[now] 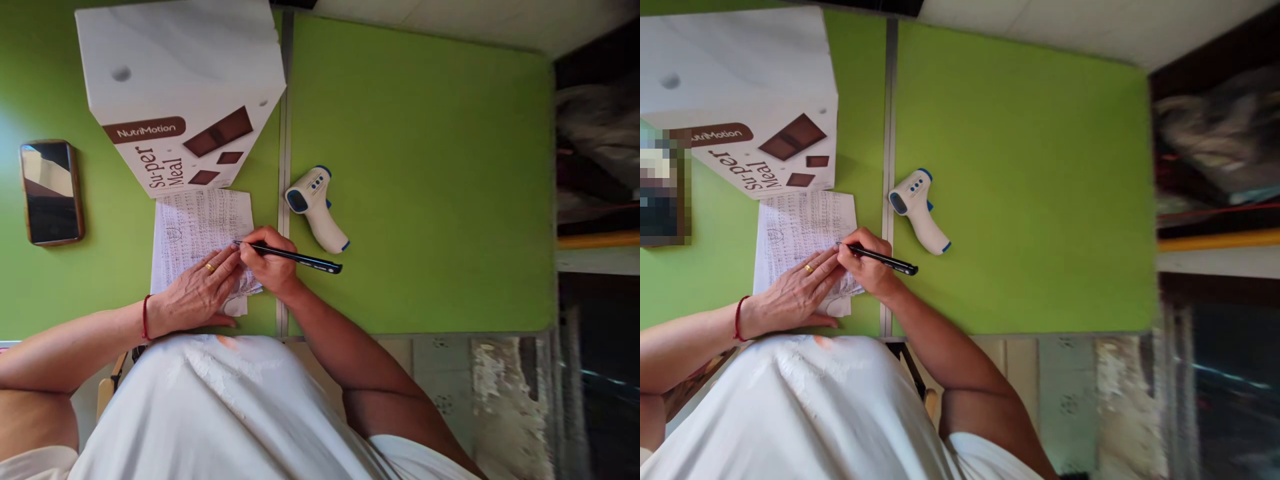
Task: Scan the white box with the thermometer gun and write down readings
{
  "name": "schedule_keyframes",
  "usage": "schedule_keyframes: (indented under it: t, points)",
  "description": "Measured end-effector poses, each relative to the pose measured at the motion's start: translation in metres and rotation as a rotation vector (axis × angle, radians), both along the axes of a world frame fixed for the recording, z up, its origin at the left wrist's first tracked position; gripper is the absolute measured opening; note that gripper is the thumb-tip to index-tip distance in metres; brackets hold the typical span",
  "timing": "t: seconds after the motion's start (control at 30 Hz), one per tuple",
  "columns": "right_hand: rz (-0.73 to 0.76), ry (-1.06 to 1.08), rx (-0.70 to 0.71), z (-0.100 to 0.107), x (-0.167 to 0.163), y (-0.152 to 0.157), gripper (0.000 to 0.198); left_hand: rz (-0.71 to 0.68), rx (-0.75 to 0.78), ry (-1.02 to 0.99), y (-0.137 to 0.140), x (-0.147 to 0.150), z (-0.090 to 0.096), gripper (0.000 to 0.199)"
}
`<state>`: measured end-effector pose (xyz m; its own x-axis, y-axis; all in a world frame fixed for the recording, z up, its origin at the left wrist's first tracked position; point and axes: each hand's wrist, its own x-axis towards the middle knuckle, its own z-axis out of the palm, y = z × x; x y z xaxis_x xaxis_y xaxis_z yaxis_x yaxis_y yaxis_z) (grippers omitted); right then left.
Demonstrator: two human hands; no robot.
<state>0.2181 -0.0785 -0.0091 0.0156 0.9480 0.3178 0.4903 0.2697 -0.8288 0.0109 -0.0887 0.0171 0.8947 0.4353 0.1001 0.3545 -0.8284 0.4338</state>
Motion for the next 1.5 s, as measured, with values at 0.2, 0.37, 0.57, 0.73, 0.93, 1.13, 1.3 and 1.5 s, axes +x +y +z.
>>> schedule_keyframes:
  t: [0.2, 0.37, 0.57, 0.73, 0.93, 1.13, 1.3, 1.5]
  points:
    - [0.012, -0.006, 0.044, 0.0001, -0.0018, 0.0005, 0.013, -0.005, 0.037, 0.024, 0.0001, 0.0009, -0.0007, 0.111]
    - [0.013, -0.025, -0.003, -0.0005, -0.0018, 0.0007, 0.013, 0.001, 0.018, -0.011, -0.0002, 0.0002, -0.0022, 0.106]
    - [0.011, -0.023, 0.02, -0.0009, -0.0016, 0.0002, 0.014, 0.0, 0.032, -0.004, -0.0001, -0.0007, -0.0027, 0.103]
    - [-0.032, -0.016, 0.012, -0.0025, -0.0015, -0.0004, 0.015, 0.004, 0.025, 0.008, 0.0, -0.0001, -0.0015, 0.1]
    - [-0.032, -0.025, 0.027, -0.0021, -0.0031, -0.0002, 0.012, 0.004, 0.028, -0.004, 0.0003, 0.0008, -0.0004, 0.102]
    - [-0.006, -0.003, -0.02, -0.002, -0.001, -0.0007, 0.013, 0.005, 0.001, -0.007, 0.0007, -0.0001, -0.0002, 0.102]
    - [-0.019, 0.004, -0.002, -0.0025, -0.0001, -0.0014, 0.014, 0.009, 0.02, 0.002, 0.0008, -0.0006, -0.0009, 0.104]
    - [-0.03, 0.018, 0.066, -0.0017, -0.0011, -0.001, 0.012, 0.003, 0.052, -0.001, 0.0013, -0.0006, -0.0004, 0.104]
